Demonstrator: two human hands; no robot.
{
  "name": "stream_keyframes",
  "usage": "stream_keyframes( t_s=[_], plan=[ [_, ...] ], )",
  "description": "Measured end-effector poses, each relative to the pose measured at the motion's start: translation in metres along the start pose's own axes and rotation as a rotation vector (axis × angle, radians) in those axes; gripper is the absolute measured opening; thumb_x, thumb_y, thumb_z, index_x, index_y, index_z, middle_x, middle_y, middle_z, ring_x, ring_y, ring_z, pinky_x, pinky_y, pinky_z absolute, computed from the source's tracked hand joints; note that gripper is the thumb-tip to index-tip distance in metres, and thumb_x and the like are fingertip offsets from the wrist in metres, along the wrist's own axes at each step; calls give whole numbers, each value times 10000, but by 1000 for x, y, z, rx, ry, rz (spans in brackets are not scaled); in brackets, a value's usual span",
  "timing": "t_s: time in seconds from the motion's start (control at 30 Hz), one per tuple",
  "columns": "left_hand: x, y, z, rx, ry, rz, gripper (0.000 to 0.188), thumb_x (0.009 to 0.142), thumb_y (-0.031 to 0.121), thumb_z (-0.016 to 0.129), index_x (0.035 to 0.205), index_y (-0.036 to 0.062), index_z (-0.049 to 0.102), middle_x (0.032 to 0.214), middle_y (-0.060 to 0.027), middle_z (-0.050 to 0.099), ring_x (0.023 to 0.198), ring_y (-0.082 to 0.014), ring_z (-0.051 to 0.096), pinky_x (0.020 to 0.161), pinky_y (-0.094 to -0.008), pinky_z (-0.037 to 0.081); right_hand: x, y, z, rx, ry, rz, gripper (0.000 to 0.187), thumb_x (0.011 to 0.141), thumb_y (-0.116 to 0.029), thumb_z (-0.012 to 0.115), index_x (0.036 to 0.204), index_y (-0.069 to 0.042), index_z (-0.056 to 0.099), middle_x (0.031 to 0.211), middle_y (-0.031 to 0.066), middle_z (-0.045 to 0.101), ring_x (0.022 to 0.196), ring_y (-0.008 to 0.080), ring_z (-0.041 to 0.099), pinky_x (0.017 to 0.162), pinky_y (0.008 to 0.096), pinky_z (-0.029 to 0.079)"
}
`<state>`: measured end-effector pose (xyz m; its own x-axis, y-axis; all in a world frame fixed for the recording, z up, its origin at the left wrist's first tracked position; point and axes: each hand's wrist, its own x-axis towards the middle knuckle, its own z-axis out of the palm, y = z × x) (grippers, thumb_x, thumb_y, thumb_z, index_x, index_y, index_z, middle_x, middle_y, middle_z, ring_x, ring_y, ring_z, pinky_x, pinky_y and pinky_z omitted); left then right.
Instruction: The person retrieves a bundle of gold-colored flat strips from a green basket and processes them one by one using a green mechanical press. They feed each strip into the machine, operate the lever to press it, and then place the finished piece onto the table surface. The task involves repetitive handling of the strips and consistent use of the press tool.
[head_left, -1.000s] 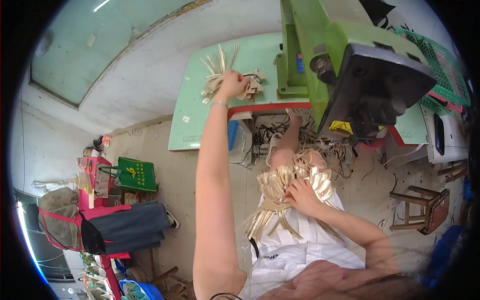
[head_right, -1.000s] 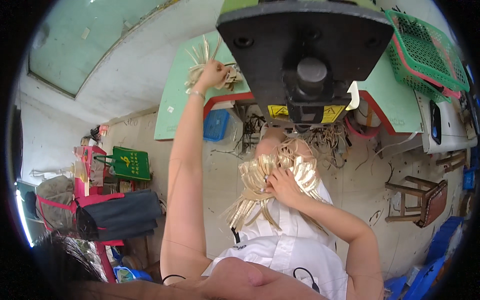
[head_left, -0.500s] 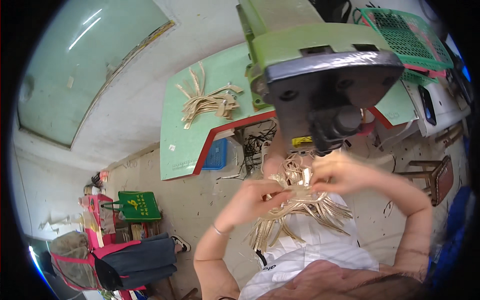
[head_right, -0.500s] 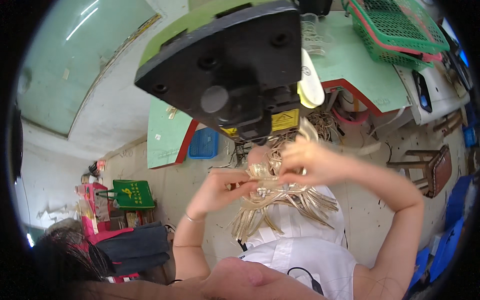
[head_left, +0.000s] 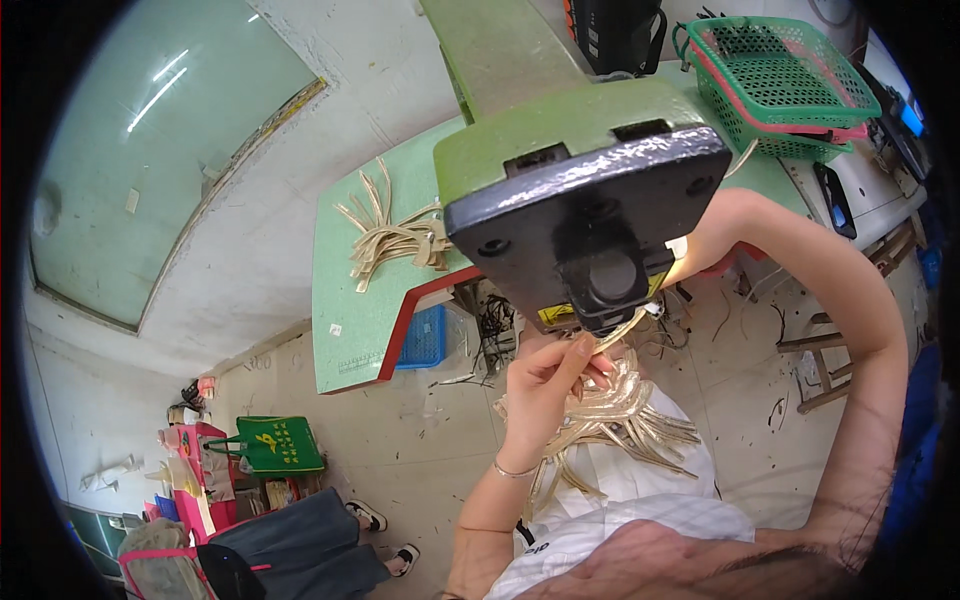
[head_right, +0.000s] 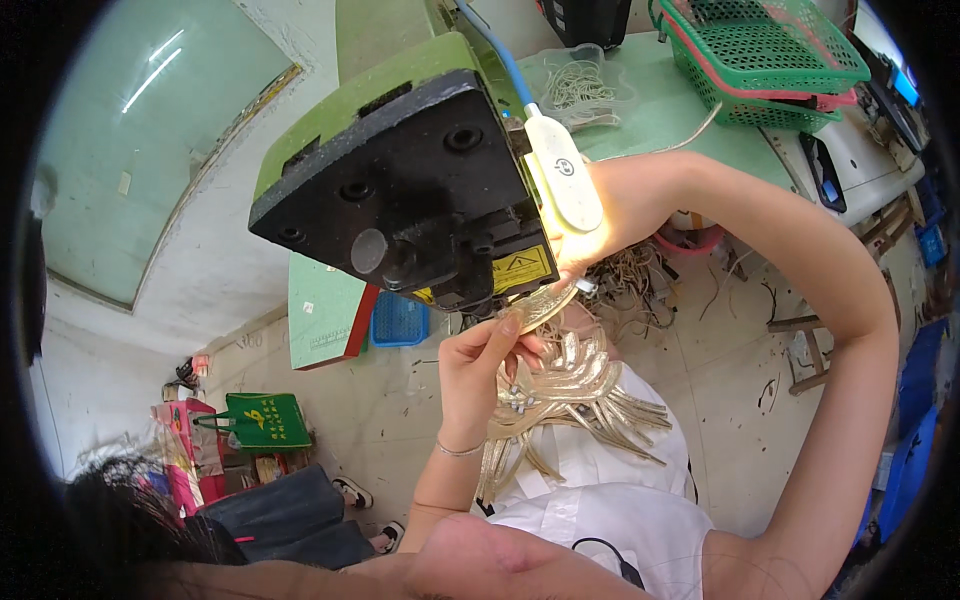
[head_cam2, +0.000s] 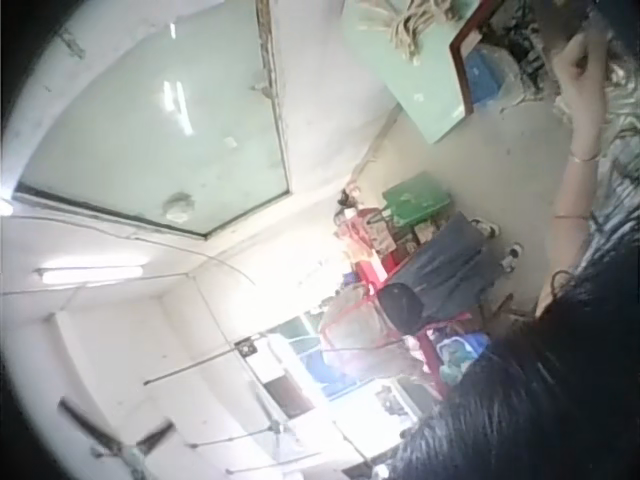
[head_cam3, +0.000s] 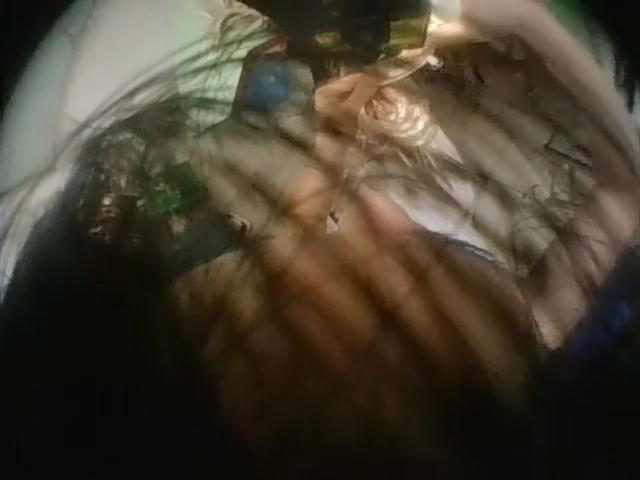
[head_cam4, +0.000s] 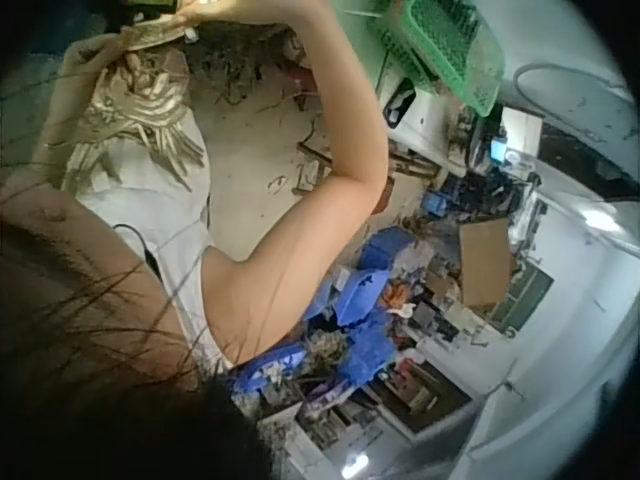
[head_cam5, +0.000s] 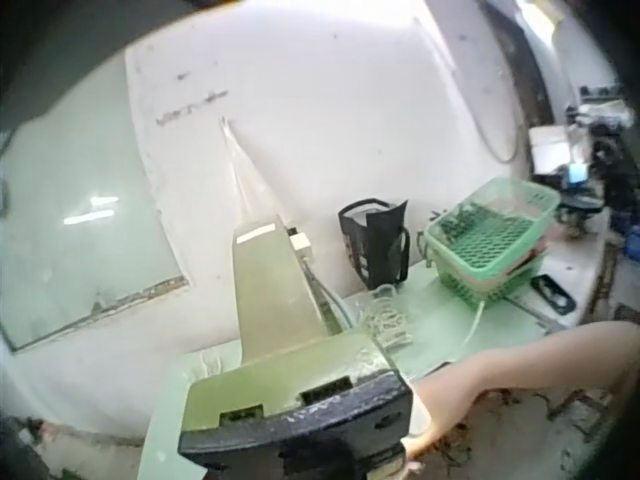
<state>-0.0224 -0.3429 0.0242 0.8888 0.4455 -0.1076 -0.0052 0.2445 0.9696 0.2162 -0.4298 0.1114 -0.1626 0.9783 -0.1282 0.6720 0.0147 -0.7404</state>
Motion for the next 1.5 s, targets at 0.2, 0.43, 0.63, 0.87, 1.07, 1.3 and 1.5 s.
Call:
stream_keyframes(
  t_s=[0.2,0.43,0.63,0.87,1.07,1.3,1.5],
  plan=[
    [-8,-2,-21,41,182,86,196,911,148,566,893,-16,672,715,-38,647,609,-59,574,502,-167,362,3,10,10,-99,59,-99,238,798,-216,674,943,-34,620,800,67,639,712,170,576,678,278,467],
    [9,2,-65,-326,375,174,163,869,121,554,821,-18,625,683,-46,591,529,-84,521,435,-169,351,-3,1,12,-249,111,-157,215,802,-253,677,867,-50,648,781,69,641,739,186,583,682,308,467],
    [22,-29,-87,-640,258,157,167,876,175,529,871,17,581,715,-36,579,661,-99,537,600,-205,405,-4,-2,15,-134,126,-73,295,794,-319,689,905,-48,660,842,67,659,858,212,593,763,320,465],
    [12,-31,-4,-75,-199,49,274,888,77,564,1128,-56,565,1092,-129,630,1021,-184,589,865,-291,454,1,-20,23,-179,94,-95,437,797,-306,673,1151,-65,587,1113,132,608,984,287,564,877,332,442],
    [1,3,23,56,110,36,186,888,107,597,924,-65,659,818,-91,669,754,-123,610,693,-240,480,0,-27,38,-169,254,-177,375,783,-246,713,1102,-78,609,1072,67,642,953,189,612,826,285,487],
    [-11,-5,-17,25,206,111,169,893,108,597,854,-40,669,699,-43,640,637,-78,572,595,-207,453,-4,-21,49,-167,329,-124,395,785,-290,660,1083,-39,594,1096,181,569,1024,322,539,886,371,428],
    [-24,-17,-54,-63,170,-40,218,912,151,558,834,-30,652,647,-46,620,554,-89,541,515,-198,366,-16,-23,77,-240,31,-87,384,826,-281,635,1090,-7,585,1001,170,593,869,287,610,677,354,506]
  ],
)
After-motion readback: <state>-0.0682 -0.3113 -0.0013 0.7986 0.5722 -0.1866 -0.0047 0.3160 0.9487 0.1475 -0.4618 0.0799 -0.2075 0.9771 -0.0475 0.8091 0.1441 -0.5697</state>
